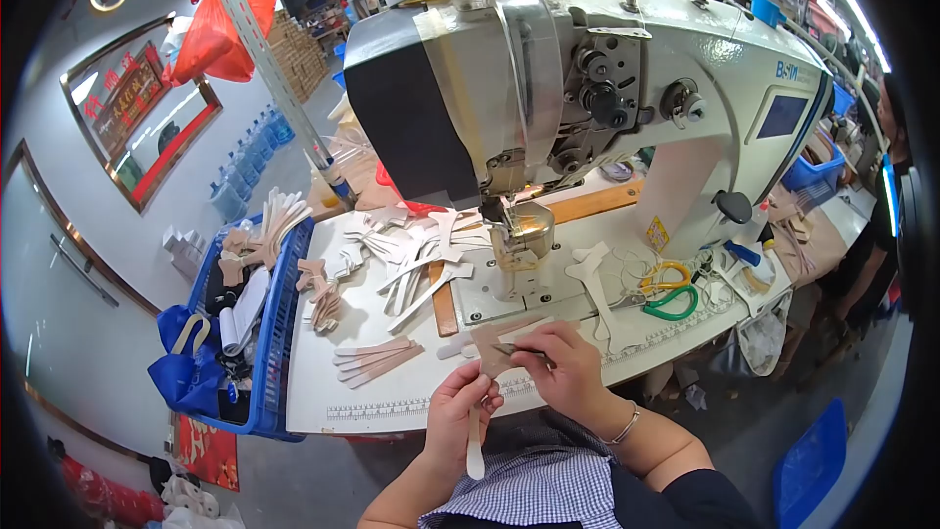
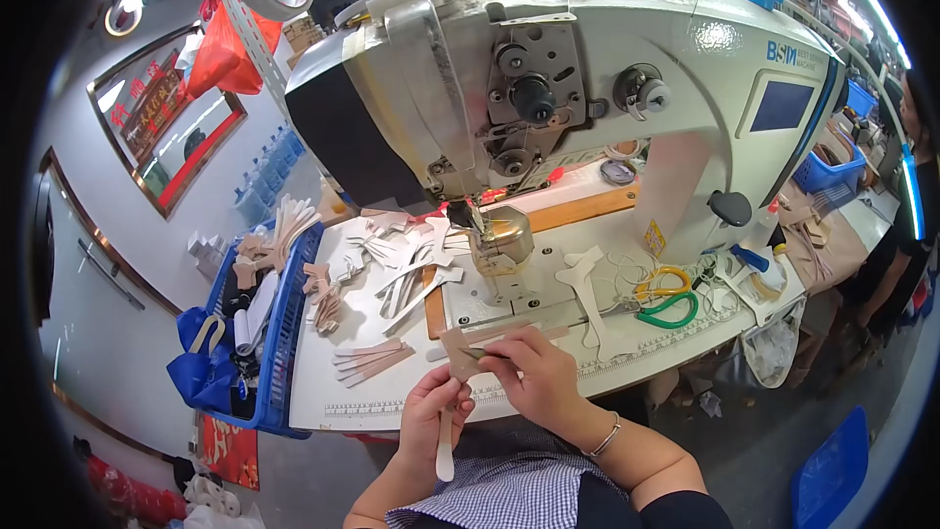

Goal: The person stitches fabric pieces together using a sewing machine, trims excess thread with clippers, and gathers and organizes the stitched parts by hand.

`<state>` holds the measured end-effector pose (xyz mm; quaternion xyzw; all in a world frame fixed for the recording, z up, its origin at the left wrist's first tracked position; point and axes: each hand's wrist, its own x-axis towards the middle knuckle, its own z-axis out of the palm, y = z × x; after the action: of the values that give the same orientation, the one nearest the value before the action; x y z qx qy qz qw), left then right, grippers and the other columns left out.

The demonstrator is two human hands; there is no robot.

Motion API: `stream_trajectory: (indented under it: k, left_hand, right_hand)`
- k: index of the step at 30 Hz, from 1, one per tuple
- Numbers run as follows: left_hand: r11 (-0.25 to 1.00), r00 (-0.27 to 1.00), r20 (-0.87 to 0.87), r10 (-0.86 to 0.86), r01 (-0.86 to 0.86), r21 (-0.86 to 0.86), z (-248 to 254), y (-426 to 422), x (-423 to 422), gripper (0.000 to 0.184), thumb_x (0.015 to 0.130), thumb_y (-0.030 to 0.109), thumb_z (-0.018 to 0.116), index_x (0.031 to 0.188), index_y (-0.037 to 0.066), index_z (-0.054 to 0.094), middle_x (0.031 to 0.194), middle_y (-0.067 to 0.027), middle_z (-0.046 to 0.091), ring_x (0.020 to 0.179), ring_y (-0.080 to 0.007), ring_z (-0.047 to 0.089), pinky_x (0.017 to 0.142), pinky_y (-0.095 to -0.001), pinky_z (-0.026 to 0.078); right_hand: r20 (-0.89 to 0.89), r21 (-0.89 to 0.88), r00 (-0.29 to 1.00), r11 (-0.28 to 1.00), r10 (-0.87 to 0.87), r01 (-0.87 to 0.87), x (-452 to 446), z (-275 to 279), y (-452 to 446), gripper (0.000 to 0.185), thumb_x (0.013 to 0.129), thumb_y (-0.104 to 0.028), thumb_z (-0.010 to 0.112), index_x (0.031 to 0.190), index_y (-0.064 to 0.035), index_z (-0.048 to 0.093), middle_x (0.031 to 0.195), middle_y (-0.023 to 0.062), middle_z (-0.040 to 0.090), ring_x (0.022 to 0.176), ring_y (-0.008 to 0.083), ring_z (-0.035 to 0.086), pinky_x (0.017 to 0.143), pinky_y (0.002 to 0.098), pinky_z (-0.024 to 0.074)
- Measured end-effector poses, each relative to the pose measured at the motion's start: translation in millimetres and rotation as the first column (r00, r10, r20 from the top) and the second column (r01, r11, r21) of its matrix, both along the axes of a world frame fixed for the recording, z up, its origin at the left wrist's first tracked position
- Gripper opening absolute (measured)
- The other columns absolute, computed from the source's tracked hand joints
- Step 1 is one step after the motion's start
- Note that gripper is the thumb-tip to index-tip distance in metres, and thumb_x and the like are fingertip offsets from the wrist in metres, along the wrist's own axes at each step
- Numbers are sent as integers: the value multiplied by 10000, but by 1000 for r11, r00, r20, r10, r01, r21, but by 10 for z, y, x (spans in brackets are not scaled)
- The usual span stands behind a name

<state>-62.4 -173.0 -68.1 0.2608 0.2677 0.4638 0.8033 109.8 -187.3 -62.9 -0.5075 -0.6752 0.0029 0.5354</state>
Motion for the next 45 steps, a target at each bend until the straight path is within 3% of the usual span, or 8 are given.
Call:
stream_trajectory:
  k: [3,6,25,34,37,40,43,45]
  left_hand:
    - [998,998,-18,65,-65,-13,38,23,15,215,911,30,526,1120,-4,561,876,-69,597,764,-123,574,693,-263,507]
    - [998,998,-21,60,-59,19,30,3,49,220,910,28,527,1124,-8,559,874,-65,597,760,-124,578,689,-259,510]
    - [995,990,-115,86,-80,54,-131,-20,142,335,912,16,517,1247,10,528,903,-80,595,787,-157,585,703,-300,525]
    - [997,988,-152,-24,35,72,-152,-29,158,365,923,0,462,1280,45,524,908,-76,570,782,-162,574,712,-295,525]
    - [990,985,-171,25,-1,139,-173,-44,175,370,923,0,457,1284,44,520,878,-84,571,777,-160,571,713,-296,525]
    - [993,971,-238,-7,36,116,-175,-74,187,373,909,8,460,1278,9,508,910,-106,595,756,-181,573,679,-318,527]
    - [998,986,-165,15,-4,63,-177,-10,145,366,907,1,459,1268,5,517,911,-109,593,762,-181,573,682,-321,528]
    - [997,990,-140,-27,37,70,-179,2,109,373,917,-25,447,1281,21,515,1033,-60,520,820,-157,566,737,-302,531]
  right_hand:
    - [-167,-7,985,999,40,-42,-25,59,-56,285,699,-121,772,952,-96,641,881,65,615,703,217,636,557,302,511]
    - [51,59,998,998,-24,21,-36,3,-37,220,738,-167,743,920,-94,643,846,59,599,667,219,624,520,305,492]
    - [-82,-2,997,1000,-15,15,85,81,107,232,714,-115,756,926,-96,663,862,49,613,650,194,627,525,280,503]
    - [102,-32,995,999,-21,25,179,149,85,241,718,-145,734,947,-121,659,849,16,598,657,187,615,542,299,488]
    - [7,-39,999,998,49,-49,179,109,110,219,748,-133,718,956,-103,657,841,34,601,647,171,606,544,277,475]
    - [-745,-200,658,902,114,-382,226,-42,184,192,788,-116,701,964,-54,659,841,77,614,658,150,606,580,241,465]
    - [-249,-122,956,975,153,-188,300,122,102,198,775,-134,719,953,-64,666,856,70,614,664,160,608,569,261,477]
    - [-146,-133,983,983,107,-127,247,123,4,203,744,-145,741,924,-85,671,857,55,610,671,173,610,545,287,480]
